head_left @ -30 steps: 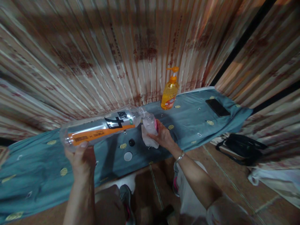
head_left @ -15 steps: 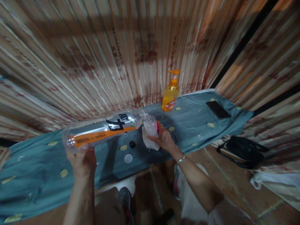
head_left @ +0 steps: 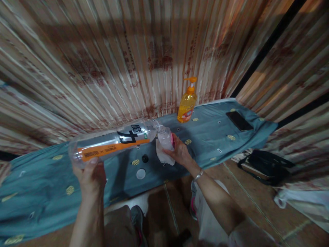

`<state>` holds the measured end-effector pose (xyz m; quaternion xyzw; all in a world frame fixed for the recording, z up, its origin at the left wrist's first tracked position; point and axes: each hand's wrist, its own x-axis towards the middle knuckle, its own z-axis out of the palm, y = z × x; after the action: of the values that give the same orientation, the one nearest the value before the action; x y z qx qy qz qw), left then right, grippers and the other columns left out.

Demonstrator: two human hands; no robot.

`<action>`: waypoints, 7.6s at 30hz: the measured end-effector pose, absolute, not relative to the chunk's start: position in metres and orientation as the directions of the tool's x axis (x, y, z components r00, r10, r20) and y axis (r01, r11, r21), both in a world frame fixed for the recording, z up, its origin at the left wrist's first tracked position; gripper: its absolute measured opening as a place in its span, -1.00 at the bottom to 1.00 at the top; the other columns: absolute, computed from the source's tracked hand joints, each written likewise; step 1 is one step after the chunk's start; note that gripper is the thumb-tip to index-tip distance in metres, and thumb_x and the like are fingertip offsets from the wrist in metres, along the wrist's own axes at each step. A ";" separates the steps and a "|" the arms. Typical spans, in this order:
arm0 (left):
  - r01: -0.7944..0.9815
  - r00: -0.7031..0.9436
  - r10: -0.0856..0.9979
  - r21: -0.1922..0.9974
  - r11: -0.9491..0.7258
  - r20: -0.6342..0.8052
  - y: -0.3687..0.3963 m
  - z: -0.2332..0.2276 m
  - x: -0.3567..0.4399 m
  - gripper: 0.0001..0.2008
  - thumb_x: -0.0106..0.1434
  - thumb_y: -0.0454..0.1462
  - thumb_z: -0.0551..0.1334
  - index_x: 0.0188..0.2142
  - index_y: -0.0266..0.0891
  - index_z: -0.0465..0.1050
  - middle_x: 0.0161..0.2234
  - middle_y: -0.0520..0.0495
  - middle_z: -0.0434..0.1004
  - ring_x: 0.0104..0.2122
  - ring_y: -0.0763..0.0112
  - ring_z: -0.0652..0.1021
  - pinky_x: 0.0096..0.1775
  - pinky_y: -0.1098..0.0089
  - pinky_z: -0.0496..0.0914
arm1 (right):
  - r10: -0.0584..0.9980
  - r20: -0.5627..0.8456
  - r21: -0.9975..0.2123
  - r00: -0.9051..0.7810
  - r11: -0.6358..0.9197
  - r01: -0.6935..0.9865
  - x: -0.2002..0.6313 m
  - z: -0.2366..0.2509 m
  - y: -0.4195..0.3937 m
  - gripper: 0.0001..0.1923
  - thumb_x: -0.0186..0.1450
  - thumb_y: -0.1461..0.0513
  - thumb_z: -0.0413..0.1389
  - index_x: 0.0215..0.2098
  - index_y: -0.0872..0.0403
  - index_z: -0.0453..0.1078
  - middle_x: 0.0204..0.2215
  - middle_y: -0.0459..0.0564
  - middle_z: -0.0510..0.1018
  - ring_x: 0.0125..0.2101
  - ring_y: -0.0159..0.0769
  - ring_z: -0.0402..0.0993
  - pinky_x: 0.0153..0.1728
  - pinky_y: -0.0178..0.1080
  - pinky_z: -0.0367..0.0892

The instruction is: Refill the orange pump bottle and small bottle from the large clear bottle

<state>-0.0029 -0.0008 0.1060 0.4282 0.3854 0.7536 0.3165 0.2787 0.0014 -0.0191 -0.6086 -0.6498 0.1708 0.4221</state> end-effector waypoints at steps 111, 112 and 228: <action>-0.116 -0.435 0.790 0.843 -0.525 0.432 0.000 0.105 -0.006 -0.38 -0.29 -0.12 0.56 -0.13 -0.05 0.64 -0.07 -0.05 0.66 -0.08 0.15 0.60 -0.04 0.20 0.47 | 0.930 0.359 -0.725 0.078 0.225 0.651 0.280 -0.019 0.001 -0.19 0.22 0.07 0.39 0.33 0.14 0.25 0.13 0.33 0.59 0.09 0.10 0.59 0.10 0.07 0.51; -0.119 -0.434 0.792 0.845 -0.522 0.428 0.000 0.105 -0.006 -0.39 -0.29 -0.14 0.55 -0.14 -0.05 0.65 -0.06 -0.05 0.66 -0.09 0.17 0.59 -0.06 0.23 0.47 | 0.928 0.362 -0.724 0.083 0.224 0.653 0.280 -0.020 0.001 -0.18 0.21 0.07 0.40 0.33 0.13 0.26 0.13 0.32 0.60 0.09 0.10 0.60 0.10 0.07 0.51; -0.127 -0.448 0.761 0.809 -0.575 0.470 0.002 0.113 -0.003 -0.56 -0.23 -0.26 0.42 -0.24 -0.09 0.61 -0.31 -0.02 0.59 -0.44 0.36 0.45 -0.30 0.26 0.43 | 0.922 0.380 -0.715 0.067 0.247 0.654 0.281 -0.021 0.001 -0.19 0.22 0.06 0.40 0.34 0.08 0.26 0.13 0.27 0.61 0.10 0.08 0.60 0.11 0.05 0.51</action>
<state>-0.0033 0.0020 0.1126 0.4397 0.3603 0.7707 0.2879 0.2807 0.0005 -0.0207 -0.5930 -0.6645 0.1576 0.4267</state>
